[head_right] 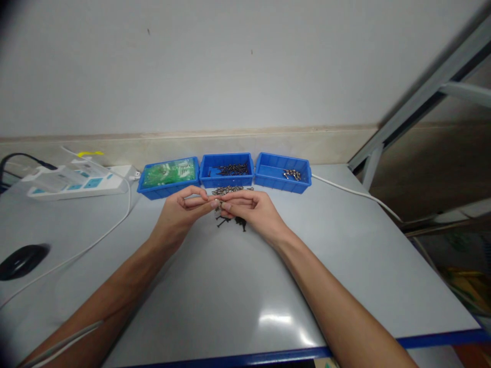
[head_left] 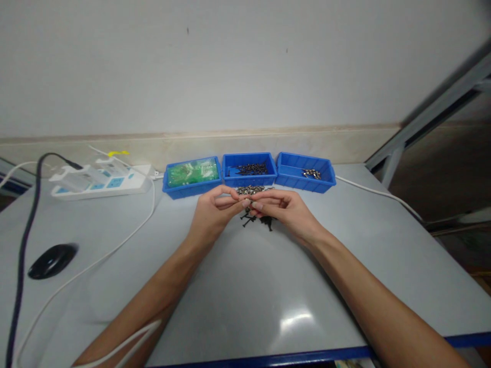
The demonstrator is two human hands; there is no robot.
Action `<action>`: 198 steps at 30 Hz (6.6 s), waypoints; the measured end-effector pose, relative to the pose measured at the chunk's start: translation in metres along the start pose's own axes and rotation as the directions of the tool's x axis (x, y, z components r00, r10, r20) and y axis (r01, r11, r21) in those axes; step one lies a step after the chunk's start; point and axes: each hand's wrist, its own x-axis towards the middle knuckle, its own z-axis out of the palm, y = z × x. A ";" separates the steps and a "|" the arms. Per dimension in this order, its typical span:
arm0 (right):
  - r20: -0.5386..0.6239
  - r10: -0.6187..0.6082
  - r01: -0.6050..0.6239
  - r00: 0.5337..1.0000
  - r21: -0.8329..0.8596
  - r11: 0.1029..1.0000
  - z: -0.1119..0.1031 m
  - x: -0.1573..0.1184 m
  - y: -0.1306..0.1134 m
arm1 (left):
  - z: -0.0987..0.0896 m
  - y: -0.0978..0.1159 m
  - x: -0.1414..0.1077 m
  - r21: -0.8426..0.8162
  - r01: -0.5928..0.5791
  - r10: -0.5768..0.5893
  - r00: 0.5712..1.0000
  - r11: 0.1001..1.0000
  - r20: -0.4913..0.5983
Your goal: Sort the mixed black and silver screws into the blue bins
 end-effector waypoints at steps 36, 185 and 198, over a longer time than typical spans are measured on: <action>-0.394 -0.291 0.196 0.872 -0.263 0.945 -0.010 0.005 -0.001 | -0.027 -0.002 0.008 0.771 -0.517 0.239 0.856 0.372 0.459; -0.059 0.002 -0.023 0.998 -0.348 0.937 -0.016 0.000 -0.007 | -0.010 -0.007 0.003 0.717 -0.586 0.357 0.807 0.377 0.471; -0.090 -0.286 0.254 0.954 -0.264 0.930 -0.018 0.004 -0.005 | -0.006 -0.017 0.002 0.812 -0.477 0.244 0.877 0.335 0.414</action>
